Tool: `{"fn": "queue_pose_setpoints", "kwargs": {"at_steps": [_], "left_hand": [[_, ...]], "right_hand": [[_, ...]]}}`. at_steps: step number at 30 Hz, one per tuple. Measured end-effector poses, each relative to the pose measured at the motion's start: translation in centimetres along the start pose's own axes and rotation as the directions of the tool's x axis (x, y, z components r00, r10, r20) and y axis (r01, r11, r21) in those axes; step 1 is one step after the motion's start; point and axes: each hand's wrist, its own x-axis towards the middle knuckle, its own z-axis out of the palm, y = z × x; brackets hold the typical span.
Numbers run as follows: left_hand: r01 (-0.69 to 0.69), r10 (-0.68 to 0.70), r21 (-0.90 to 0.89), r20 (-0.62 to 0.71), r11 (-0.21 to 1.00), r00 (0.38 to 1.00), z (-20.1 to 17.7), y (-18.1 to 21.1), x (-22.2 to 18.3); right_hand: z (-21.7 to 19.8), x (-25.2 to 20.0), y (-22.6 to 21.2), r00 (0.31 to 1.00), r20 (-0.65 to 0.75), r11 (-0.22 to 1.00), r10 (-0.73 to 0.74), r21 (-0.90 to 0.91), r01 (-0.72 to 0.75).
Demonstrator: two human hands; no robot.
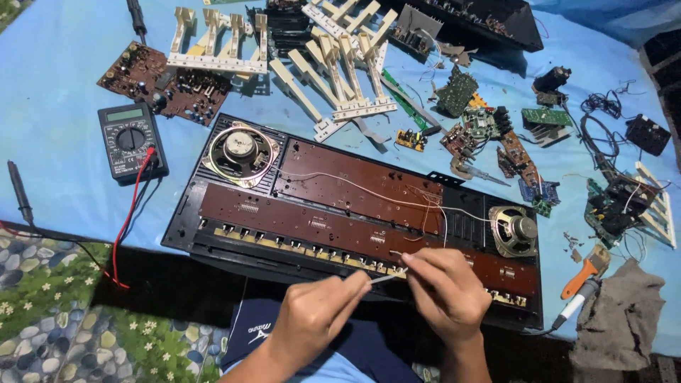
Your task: Connecting internal wiring and components to the circuit board of a disassembled electronic keyboard.
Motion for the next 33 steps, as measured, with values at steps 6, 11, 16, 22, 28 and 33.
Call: {"fn": "queue_pose_setpoints", "kwargs": {"at_steps": [6,11,16,22,28,33], "left_hand": [[-0.034,0.034,0.191,0.003,0.981,0.999,0.8,-2.4,1.6],[-0.054,0.105,0.255,-0.191,0.965,0.976,0.8,-2.7,4.4],[-0.033,0.074,0.225,-0.179,0.974,0.981,1.7,-4.8,2.8],[-0.175,0.188,0.292,-0.014,0.940,0.982,3.3,-6.7,0.5],[-0.218,0.221,0.335,0.030,0.917,0.975,3.7,-6.3,0.0],[-0.199,0.209,0.411,0.020,0.890,0.978,3.8,-6.4,-0.1]], "right_hand": [[0.2,2.1,0.2,0.958,0.131,0.953,0.255,0.131,-0.271],[1.0,2.8,3.0,0.957,0.054,0.940,0.286,0.176,-0.291],[1.2,2.8,3.4,0.884,0.087,0.863,0.460,0.190,-0.468],[1.4,2.7,3.3,0.835,0.146,0.825,0.530,0.139,-0.548],[1.7,3.0,2.9,0.836,0.163,0.833,0.524,0.110,-0.543],[3.1,3.6,2.0,0.833,0.218,0.841,0.508,0.081,-0.534]]}}
